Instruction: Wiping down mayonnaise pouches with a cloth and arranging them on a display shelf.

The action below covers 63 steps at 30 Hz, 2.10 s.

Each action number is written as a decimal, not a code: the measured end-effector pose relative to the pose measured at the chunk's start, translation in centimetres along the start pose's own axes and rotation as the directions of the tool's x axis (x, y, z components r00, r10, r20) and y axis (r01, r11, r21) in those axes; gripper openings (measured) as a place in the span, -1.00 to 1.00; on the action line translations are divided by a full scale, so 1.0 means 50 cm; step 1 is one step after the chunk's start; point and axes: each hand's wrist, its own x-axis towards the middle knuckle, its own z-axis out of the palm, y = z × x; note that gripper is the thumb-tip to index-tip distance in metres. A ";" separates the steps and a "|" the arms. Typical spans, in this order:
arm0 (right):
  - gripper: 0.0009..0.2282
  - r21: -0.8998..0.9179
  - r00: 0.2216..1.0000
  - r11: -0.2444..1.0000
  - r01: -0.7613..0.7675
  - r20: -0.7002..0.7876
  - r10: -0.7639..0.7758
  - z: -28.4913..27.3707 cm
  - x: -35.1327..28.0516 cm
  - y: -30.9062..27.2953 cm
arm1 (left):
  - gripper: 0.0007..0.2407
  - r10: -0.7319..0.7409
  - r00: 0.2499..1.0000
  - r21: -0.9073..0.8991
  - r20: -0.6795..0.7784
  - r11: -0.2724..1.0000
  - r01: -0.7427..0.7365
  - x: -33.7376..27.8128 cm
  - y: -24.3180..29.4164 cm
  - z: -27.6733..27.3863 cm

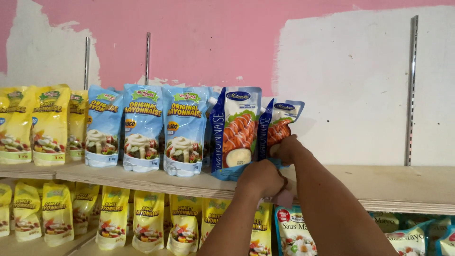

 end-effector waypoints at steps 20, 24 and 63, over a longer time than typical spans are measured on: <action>-0.17 0.587 0.892 0.793 -0.164 -0.256 0.374 -0.187 -0.082 -0.082 | -0.73 0.035 0.999 0.005 0.002 0.999 -0.035 0.011 -0.010 0.013; -0.70 0.406 0.696 0.914 -0.017 -0.652 0.303 -0.234 -0.016 -0.051 | -0.64 0.006 1.000 0.025 -0.026 1.000 -0.005 0.007 -0.007 0.007; -0.80 0.861 0.903 0.400 -0.313 0.139 0.407 -0.282 -0.076 -0.087 | -0.64 0.052 0.999 0.040 0.005 0.998 -0.052 0.003 -0.009 0.001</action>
